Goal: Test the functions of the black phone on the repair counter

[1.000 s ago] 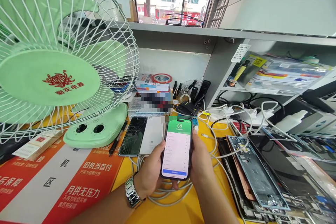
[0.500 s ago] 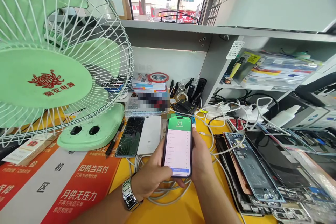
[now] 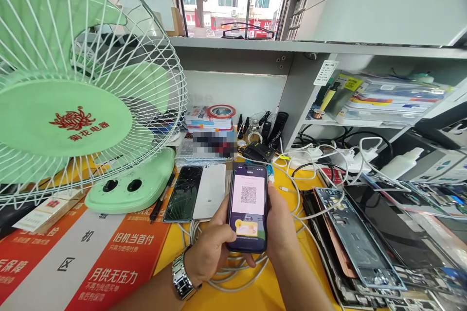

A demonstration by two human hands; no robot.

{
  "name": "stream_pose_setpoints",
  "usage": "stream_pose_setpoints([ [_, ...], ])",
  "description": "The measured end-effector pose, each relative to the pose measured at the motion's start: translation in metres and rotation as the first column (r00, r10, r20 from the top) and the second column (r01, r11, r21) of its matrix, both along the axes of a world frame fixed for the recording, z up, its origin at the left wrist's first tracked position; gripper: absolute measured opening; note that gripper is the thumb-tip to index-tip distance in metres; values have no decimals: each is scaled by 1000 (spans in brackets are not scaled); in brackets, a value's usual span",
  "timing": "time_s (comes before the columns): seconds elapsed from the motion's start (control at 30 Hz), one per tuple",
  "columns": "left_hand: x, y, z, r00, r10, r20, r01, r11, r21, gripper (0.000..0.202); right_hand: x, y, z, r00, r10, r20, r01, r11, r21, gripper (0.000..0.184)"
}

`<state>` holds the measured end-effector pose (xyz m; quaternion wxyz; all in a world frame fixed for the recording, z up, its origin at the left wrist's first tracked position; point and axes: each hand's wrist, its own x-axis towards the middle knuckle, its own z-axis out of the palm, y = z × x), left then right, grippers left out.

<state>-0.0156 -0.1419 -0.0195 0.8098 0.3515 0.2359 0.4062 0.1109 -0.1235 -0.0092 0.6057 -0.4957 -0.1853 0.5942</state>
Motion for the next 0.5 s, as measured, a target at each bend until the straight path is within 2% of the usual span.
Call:
stream_pose_setpoints([
  [0.23,0,-1,2,1000,22,-3,-22,1000,-3,73,-2,-1,2,990,-47,-136,40,998,-58,40],
  [0.37,1,-2,1,999,37,-11,-37,999,-15,71,-2,-1,2,990,-60,-132,51,997,-66,39],
  [0.5,2,-2,0,991,75,-114,-78,997,-19,63,-1,-1,-2,991,-63,-121,54,995,-81,41],
])
